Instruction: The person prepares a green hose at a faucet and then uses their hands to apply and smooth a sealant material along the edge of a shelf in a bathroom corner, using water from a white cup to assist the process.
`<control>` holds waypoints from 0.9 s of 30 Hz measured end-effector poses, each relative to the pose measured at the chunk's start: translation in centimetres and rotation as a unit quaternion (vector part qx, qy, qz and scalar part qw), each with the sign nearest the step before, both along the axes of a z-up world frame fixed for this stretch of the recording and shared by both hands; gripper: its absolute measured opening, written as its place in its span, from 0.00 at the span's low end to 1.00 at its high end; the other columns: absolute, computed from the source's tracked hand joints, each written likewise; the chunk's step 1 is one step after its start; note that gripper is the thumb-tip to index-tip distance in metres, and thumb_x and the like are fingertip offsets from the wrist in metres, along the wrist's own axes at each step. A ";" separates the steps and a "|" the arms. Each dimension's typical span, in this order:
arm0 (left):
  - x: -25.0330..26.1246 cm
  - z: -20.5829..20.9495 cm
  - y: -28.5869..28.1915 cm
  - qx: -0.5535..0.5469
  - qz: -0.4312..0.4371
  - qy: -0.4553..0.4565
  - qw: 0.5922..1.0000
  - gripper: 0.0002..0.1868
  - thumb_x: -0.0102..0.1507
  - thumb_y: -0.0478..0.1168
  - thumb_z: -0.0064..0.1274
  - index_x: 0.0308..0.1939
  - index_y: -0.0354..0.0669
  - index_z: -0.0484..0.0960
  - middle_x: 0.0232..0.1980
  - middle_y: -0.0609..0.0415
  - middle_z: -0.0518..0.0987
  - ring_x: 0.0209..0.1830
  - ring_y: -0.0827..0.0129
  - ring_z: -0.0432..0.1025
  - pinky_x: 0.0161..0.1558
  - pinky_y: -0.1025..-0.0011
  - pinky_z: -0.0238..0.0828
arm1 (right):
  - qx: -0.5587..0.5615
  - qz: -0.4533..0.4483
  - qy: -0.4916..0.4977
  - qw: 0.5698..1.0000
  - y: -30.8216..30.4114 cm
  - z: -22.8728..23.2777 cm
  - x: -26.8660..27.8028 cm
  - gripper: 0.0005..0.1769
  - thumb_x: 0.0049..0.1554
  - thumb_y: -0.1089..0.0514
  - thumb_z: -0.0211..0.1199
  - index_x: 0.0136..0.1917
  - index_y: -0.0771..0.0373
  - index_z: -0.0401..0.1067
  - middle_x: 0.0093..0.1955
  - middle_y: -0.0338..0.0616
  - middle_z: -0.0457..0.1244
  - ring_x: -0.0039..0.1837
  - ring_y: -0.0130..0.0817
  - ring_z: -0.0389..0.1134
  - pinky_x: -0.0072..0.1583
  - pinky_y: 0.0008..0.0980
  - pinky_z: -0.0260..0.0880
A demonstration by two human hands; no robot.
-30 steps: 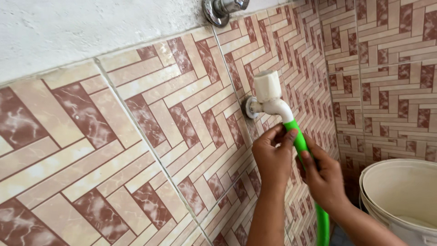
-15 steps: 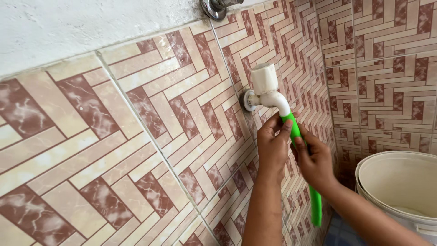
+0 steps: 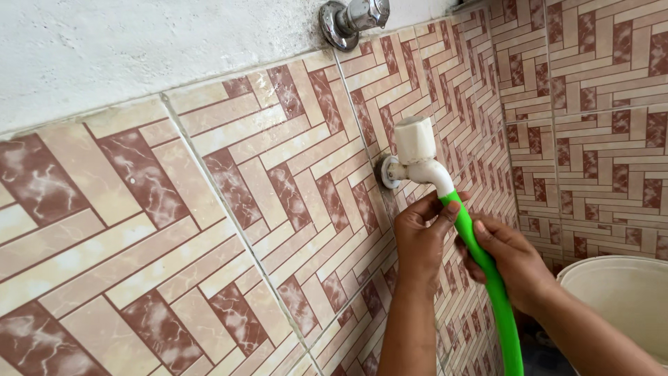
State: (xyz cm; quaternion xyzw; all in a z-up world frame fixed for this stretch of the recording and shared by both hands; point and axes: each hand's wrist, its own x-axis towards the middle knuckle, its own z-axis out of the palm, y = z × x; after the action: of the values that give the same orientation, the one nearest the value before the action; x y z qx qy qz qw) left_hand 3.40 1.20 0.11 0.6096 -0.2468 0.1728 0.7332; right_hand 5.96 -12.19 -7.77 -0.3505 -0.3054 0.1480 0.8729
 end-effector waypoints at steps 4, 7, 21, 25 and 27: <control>0.6 -0.7 -1.4 -0.066 0.021 0.001 0.998 0.12 0.64 0.31 0.59 0.52 0.33 0.85 0.45 0.51 0.86 0.42 0.77 0.78 0.52 0.73 0.76 | -0.151 -0.462 -0.123 0.865 3.3 1.0 -2.6 0.15 0.66 0.54 0.50 0.62 0.64 0.66 0.35 0.40 0.61 0.32 0.23 0.58 0.33 0.25 0.61; 0.3 -0.4 -0.8 -0.031 0.057 -0.008 0.998 0.11 0.66 0.31 0.58 0.52 0.31 0.86 0.44 0.49 0.86 0.38 0.75 0.74 0.46 0.71 0.73 | -0.189 -0.508 -0.148 0.827 3.7 1.6 -3.0 0.15 0.67 0.53 0.51 0.60 0.64 0.69 0.33 0.39 0.59 0.33 0.22 0.55 0.34 0.24 0.58; -1.5 0.6 -0.5 0.046 0.048 -0.012 0.998 0.11 0.72 0.36 0.49 0.48 0.31 0.84 0.44 0.50 0.86 0.42 0.75 0.78 0.48 0.73 0.77 | -0.136 -0.103 0.079 0.982 0.6 4.2 -3.2 0.24 0.66 0.40 0.45 0.38 0.60 0.57 0.28 0.36 0.51 0.24 0.22 0.46 0.25 0.24 0.46; -0.6 -0.1 -1.4 -0.032 0.025 0.017 0.999 0.10 0.71 0.34 0.50 0.47 0.29 0.84 0.42 0.49 0.85 0.40 0.73 0.79 0.47 0.72 0.77 | -0.227 -0.213 0.033 0.950 0.3 4.6 -2.5 0.25 0.68 0.40 0.45 0.42 0.63 0.62 0.28 0.37 0.52 0.25 0.26 0.48 0.26 0.28 0.46; -0.7 -0.3 -1.7 0.046 0.148 -0.047 0.987 0.11 0.71 0.34 0.52 0.45 0.27 0.85 0.38 0.47 0.84 0.36 0.74 0.73 0.40 0.73 0.71 | -0.235 -0.223 -0.027 0.946 0.3 4.3 -2.5 0.26 0.69 0.42 0.44 0.44 0.66 0.63 0.28 0.38 0.54 0.25 0.25 0.50 0.27 0.29 0.49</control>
State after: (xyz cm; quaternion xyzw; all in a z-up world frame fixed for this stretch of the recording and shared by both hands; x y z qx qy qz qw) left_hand 2.75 -0.48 -0.15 0.6640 -0.1957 0.2956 0.6583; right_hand 3.51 -11.89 -3.51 -0.6087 -0.1994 0.0074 0.7679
